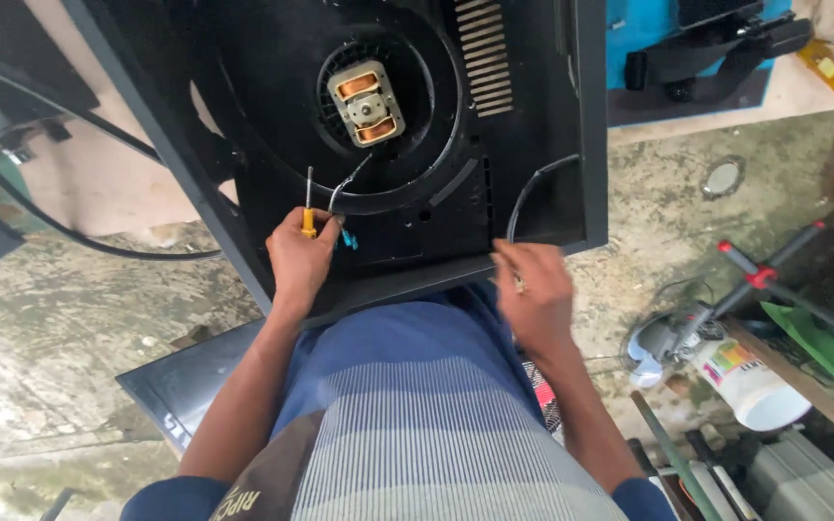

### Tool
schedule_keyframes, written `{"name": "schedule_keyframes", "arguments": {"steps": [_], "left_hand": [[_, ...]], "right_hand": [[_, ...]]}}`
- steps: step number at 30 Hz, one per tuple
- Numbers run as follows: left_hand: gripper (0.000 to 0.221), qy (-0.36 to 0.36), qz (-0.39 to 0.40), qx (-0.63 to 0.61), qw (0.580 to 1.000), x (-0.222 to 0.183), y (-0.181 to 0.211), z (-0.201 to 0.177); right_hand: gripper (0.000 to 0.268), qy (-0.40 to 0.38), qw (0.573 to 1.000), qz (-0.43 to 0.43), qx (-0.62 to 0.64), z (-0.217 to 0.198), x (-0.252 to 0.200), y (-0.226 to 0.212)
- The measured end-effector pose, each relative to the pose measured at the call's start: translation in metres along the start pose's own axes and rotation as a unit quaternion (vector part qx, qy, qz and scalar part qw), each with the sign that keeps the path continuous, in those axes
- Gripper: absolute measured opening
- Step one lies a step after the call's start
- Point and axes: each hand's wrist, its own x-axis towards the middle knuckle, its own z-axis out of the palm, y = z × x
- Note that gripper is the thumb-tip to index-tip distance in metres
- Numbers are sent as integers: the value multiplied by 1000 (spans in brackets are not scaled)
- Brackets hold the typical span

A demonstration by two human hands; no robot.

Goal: The person is disassembling a fan housing using a screwdriver and then adjusting and seating the fan blades onto the motor.

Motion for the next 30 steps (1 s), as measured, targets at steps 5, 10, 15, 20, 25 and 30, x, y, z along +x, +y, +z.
{"name": "schedule_keyframes", "arguments": {"steps": [5,10,15,20,25,30], "left_hand": [[21,1,-23,0,1000,-3,10,2],[21,11,-55,5,998,-4,2,11],[23,36,-71,15,997,-7,12,17],[24,63,-89,30,994,-5,0,30],[25,87,-114,54,988,-4,-11,39],[23,76,-117,39,989,-4,-17,42]], "right_hand": [[34,-23,995,51,-77,-1,-39,36],[26,-49,991,110,-56,-6,-39,30],[20,-14,993,121,2,-16,-33,33],[18,-6,949,238,206,-46,-7,32],[35,-119,878,302,352,-50,15,19],[30,-159,895,232,347,-6,19,22]]}}
